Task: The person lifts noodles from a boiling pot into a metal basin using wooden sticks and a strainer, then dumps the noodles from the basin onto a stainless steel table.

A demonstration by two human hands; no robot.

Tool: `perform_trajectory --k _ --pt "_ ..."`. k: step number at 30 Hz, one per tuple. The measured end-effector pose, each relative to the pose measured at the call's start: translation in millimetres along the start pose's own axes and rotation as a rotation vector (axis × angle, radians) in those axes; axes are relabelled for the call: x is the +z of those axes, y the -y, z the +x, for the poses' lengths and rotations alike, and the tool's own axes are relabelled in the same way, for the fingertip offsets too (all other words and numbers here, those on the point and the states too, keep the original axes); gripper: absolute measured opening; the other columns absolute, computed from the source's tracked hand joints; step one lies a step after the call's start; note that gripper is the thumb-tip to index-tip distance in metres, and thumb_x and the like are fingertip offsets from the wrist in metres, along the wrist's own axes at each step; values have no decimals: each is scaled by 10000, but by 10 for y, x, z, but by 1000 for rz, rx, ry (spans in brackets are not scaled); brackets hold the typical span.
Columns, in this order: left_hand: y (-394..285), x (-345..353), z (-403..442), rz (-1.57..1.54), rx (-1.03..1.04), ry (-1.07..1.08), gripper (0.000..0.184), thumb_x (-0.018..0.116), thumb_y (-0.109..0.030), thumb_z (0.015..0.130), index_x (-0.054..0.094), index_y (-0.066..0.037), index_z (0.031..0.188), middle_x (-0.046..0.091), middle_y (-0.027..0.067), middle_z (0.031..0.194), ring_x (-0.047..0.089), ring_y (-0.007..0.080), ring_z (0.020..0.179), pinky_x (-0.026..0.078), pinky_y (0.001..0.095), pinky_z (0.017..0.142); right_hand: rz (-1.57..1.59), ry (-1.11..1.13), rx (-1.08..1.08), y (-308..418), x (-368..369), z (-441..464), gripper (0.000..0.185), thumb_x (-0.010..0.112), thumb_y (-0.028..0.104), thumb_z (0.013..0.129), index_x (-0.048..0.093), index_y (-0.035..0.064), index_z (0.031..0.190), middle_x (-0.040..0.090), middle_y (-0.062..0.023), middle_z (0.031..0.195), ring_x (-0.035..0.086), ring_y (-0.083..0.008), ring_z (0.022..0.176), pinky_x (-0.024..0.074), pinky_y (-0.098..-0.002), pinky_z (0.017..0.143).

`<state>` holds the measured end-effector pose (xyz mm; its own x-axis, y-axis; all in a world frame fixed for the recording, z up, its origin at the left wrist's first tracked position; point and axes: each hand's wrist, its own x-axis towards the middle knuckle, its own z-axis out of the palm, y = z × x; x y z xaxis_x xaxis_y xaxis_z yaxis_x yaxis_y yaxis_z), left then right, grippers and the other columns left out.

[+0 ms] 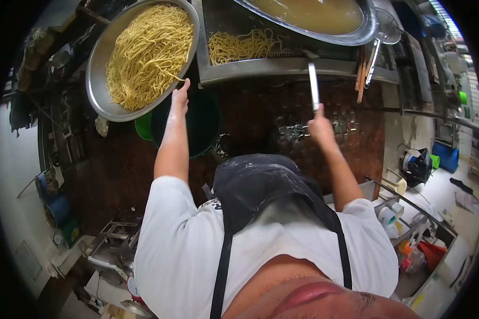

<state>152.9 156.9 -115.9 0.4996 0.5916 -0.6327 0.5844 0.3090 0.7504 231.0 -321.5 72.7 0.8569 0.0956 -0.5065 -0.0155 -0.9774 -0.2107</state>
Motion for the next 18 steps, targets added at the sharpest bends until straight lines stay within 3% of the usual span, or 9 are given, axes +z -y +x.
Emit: perform_trajectory --k 1,3,4,5,7,9,11,15,18 --pt "78 54 210 -174 94 62 812 683 -536 888 423 -20 1459 467 161 1478 346 260 1415 275 486 1134 6 35 -33 265 178 -144 806 533 114 826 159 -87 1511 657 -343 967 658 -459 916 501 -533 819" --pt "-220 386 -29 -450 66 -49 632 655 -488 924 523 -79 1387 548 102 1400 410 237 1356 255 538 1128 70 115 -88 695 548 -377 790 525 142 856 151 -78 1516 654 -346 966 647 -482 930 492 -536 838" --pt "-192 409 138 -595 40 65 389 605 -442 967 627 -120 1184 657 43 1208 544 240 1184 237 595 1109 131 119 -177 847 595 -449 778 527 154 868 161 -70 1518 649 -353 965 640 -491 936 489 -534 849" --pt "-141 448 277 -756 7 116 304 549 -414 1000 616 -119 961 673 57 924 631 248 891 385 594 999 192 125 -270 954 616 -497 766 528 165 880 171 -61 1519 645 -360 963 633 -500 942 486 -533 859" --pt "-394 345 248 -798 -170 146 321 485 -372 1030 577 -97 892 633 88 791 631 269 709 505 561 797 314 48 -397 1015 531 -400 726 557 202 887 261 -23 1510 636 -365 967 623 -500 956 486 -525 873" --pt "-824 38 365 -768 -32 261 365 446 -371 1045 570 -80 863 589 99 734 608 276 628 535 510 653 209 -87 -480 1065 424 -131 711 560 201 881 288 -22 1499 650 -345 959 633 -488 951 495 -524 869" --pt "-1370 -365 492 -631 209 207 390 445 -408 1043 573 -56 933 627 111 793 627 282 735 535 502 760 60 -69 -326 1350 134 138 704 559 188 873 301 -39 1487 664 -326 954 651 -462 939 509 -520 853" --pt "-2051 -1085 369 -238 230 -107 432 510 -390 1023 503 -41 1278 638 113 1151 588 261 1022 457 512 937 -45 -161 -327 1519 620 588 708 493 81 828 264 -95 1475 667 -329 931 672 -456 861 532 -532 774" --pt "-1734 -1389 -369 -127 465 -7 531 571 -357 1000 449 -7 1380 621 135 1190 611 220 1069 517 398 859 -94 -47 -418 1371 1030 -130 804 557 81 813 182 -103 1500 678 -293 939 679 -444 862 539 -525 822"
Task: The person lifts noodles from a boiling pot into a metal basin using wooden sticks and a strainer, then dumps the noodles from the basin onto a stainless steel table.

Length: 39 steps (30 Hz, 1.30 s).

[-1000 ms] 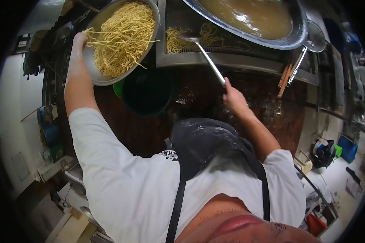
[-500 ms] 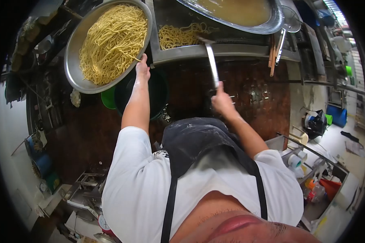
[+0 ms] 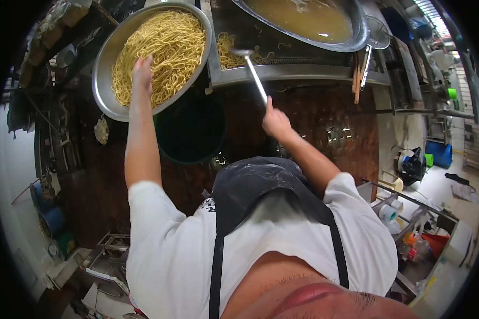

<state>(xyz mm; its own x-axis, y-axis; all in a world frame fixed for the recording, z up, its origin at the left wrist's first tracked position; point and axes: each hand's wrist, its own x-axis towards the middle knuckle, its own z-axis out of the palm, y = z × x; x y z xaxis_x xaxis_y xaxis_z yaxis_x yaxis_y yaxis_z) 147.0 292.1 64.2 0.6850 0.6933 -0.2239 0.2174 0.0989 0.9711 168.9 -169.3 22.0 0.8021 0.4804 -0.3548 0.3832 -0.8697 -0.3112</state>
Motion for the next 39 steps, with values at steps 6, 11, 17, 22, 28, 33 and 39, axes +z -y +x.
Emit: perform_trajectory --k 6,11,17,22,28,33,39 --pt "230 32 -1580 -307 -225 163 359 571 -295 1013 513 -75 1290 676 96 1033 682 196 817 562 350 762 124 25 194 -253 -968 -428 725 565 183 836 332 72 1514 671 -308 975 647 -462 949 505 -520 875" --pt "612 251 -2019 -233 -391 261 361 540 -278 1029 513 -63 1317 666 94 1077 672 174 844 546 342 785 28 -86 268 -563 -378 57 757 537 155 856 211 -129 1477 665 -334 941 672 -447 873 537 -517 784" --pt "622 297 -2118 -127 -380 265 394 559 -245 1013 502 -26 1336 664 97 1065 669 162 815 551 303 752 258 -4 54 -37 -425 -242 722 549 176 856 286 -39 1493 649 -340 1007 641 -468 968 494 -532 878" --pt "572 336 -2081 -101 -373 281 378 551 -242 1018 500 -38 1333 657 88 1065 661 150 825 541 299 751 165 -132 32 -66 -695 842 666 550 166 861 342 -66 1450 655 -332 1000 648 -469 931 515 -533 824" --pt "732 369 -2100 -98 -426 275 374 566 -231 1008 509 -45 1328 657 90 1058 665 134 790 538 277 716 117 31 -47 -42 -146 65 770 558 112 824 225 -111 1481 649 -352 938 660 -475 883 524 -550 802" --pt "761 672 -1928 -71 -416 303 418 577 -261 1000 493 -42 1347 654 88 1071 663 137 819 539 280 744 215 14 -1 -79 -1086 382 694 558 153 849 329 26 1492 664 -314 964 640 -477 919 502 -533 847" --pt "623 1456 -1728 0 -423 299 418 576 -260 1001 497 -45 1349 660 87 1071 665 145 827 536 284 746 -71 -76 -178 -589 -990 1527 671 533 65 828 366 46 1477 678 -255 904 668 -428 830 537 -525 753"
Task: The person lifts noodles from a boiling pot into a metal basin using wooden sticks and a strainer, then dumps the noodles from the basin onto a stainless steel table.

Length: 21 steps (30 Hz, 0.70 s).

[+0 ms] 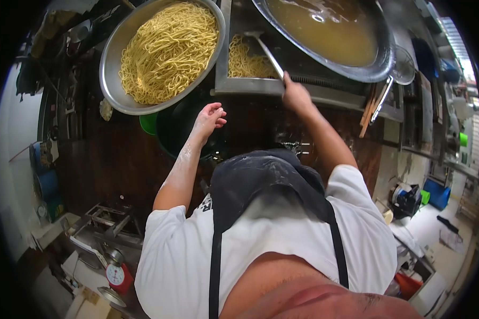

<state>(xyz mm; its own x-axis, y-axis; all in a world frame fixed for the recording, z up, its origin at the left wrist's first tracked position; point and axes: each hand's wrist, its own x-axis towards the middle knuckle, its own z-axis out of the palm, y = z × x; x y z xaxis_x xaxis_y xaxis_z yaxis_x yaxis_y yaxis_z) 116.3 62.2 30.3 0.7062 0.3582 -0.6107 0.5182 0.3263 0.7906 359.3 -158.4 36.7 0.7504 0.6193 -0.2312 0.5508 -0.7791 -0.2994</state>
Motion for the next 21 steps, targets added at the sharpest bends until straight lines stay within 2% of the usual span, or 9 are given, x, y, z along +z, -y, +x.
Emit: perform_trajectory --k 3,5,8,10,12,14,18,19,21 --pt "17 254 164 -58 -33 -84 424 579 -256 998 493 -45 1355 658 91 1081 666 153 830 534 285 741 -52 181 -101 -414 -3 -682 820 565 52 802 245 136 1552 641 -265 970 650 -447 879 524 -536 771" --pt "51 452 316 -98 -76 -118 428 582 -252 996 491 -44 1359 657 94 1088 668 160 831 535 287 731 59 282 -137 -745 -224 -989 817 614 72 815 276 180 1551 645 -233 1001 650 -412 925 519 -521 801" --pt "92 739 535 -118 -113 -150 460 598 -250 984 473 -31 1369 651 109 1102 665 162 808 532 294 696 340 464 7 -971 -1160 -883 748 637 53 841 339 178 1517 664 -202 1040 656 -368 925 529 -471 807" --pt "105 890 738 -98 -110 -187 480 607 -251 976 466 -21 1372 648 116 1108 664 166 800 530 298 678 658 798 314 -1319 -1674 -599 649 651 56 869 401 141 1462 672 -168 1110 655 -349 918 532 -430 813" --pt "101 984 993 -67 -87 -253 488 611 -253 971 468 -15 1372 645 116 1112 667 175 809 529 299 671 397 504 -297 -2136 -1702 -398 515 637 67 889 477 96 1378 681 -158 1050 649 -349 864 532 -413 796" --pt "62 1035 1186 -6 -58 -374 488 633 -261 952 496 -17 1352 646 110 1140 667 165 821 527 301 657 67 432 37 -2127 -2239 -164 495 665 85 885 521 84 1358 690 -175 1041 669 -342 880 524 -408 819" --pt "320 879 1657 213 13 -553 523 667 -278 923 501 -11 1340 631 153 1138 661 254 907 533 361 788 -141 607 -88 -2464 -3052 167 598 696 106 868 495 120 1431 709 -197 1043 685 -335 911 511 -434 816" --pt "309 867 1725 292 33 -595 527 672 -277 917 502 -8 1337 619 169 1151 656 280 946 531 378 827 -34 562 -262 -2630 -3044 231 595 687 101 878 494 125 1440 730 -163 1000 693 -286 879 513 -421 806" --pt "275 942 1781 518 117 -688 541 673 -274 910 498 16 1332 572 208 1226 601 332 1072 489 401 930 -49 754 80 -2595 -3081 459 569 669 92 888 507 123 1433 728 -147 1060 685 -247 926 509 -392 851"
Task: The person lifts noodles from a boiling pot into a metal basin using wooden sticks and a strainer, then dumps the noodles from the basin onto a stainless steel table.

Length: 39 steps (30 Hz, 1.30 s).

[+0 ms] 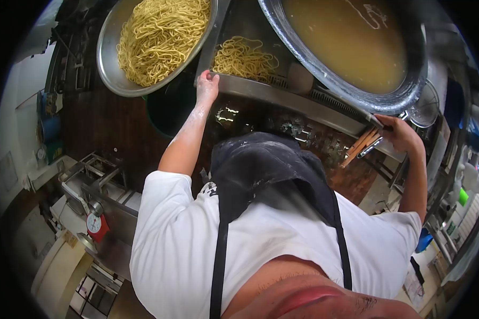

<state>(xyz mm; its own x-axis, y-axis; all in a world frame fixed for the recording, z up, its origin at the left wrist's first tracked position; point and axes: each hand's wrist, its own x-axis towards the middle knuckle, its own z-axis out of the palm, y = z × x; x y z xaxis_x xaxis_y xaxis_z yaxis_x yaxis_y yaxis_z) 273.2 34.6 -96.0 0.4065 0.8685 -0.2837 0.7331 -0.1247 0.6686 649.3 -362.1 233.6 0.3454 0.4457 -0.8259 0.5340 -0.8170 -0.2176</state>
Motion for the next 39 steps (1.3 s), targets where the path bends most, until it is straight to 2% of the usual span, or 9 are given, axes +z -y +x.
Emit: perform_trajectory --k 2,5,11,21,28,31,33,35,39 --pt "-187 -8 -7 101 111 -83 582 660 -279 908 478 63 1342 454 262 1388 452 384 1290 387 446 1082 75 139 219 245 -137 162 518 628 77 908 537 136 1414 702 -142 1181 654 -197 1017 487 -344 925" --pt "-15 194 183 285 313 -200 629 655 -292 908 452 80 1372 428 271 1427 393 406 1342 318 469 1138 -59 -47 -355 -360 193 987 536 645 155 897 532 194 1419 682 -169 1203 654 -328 1094 497 -383 935" --pt "58 349 366 466 386 -162 710 606 -361 927 374 34 1469 276 229 1566 226 383 1466 213 495 1199 -104 -118 -310 306 436 1368 542 664 207 886 538 245 1411 662 -189 1217 632 -359 1116 494 -410 959" --pt "-76 413 527 617 502 -44 805 558 -444 944 215 -49 1556 138 164 1638 96 356 1517 80 525 1221 -7 -304 -495 585 1424 1836 660 683 139 823 496 274 1442 687 -235 954 656 -414 887 505 -479 795" --pt "-252 576 416 426 619 -39 759 618 -362 922 287 -40 1524 238 186 1594 219 394 1471 218 499 1198 240 -293 -393 653 1589 1244 633 693 127 851 511 274 1440 727 -177 1008 695 -256 780 527 -380 814" --pt "-535 496 406 324 653 -149 754 630 -342 914 302 0 1502 274 246 1554 275 429 1434 244 497 1189 106 -441 -556 617 1305 968 643 697 83 846 514 253 1439 715 -166 1114 699 -259 872 520 -384 860" --pt "-803 283 458 264 671 -259 745 623 -330 919 303 21 1492 286 283 1533 290 450 1420 250 496 1187 53 -314 -296 1025 834 528 635 697 33 834 537 212 1422 685 -166 1212 684 -268 1041 498 -386 921" --pt "-1056 -176 585 125 726 -386 645 580 -262 942 342 69 1441 383 314 1437 368 461 1354 305 505 1155 -24 -502 -691 1373 465 322 615 679 13 838 547 196 1411 664 -184 1241 659 -316 1106 491 -390 935" --pt "-1090 -1248 1260 -7 816 -760 499 555 -242 946 423 16 1352 515 292 1223 511 433 1137 407 534 1010 -333 -654 -622 2710 195 47 554 643 99 876 530 178 1413 657 -211 1158 639 -408 1011 502 -457 889"
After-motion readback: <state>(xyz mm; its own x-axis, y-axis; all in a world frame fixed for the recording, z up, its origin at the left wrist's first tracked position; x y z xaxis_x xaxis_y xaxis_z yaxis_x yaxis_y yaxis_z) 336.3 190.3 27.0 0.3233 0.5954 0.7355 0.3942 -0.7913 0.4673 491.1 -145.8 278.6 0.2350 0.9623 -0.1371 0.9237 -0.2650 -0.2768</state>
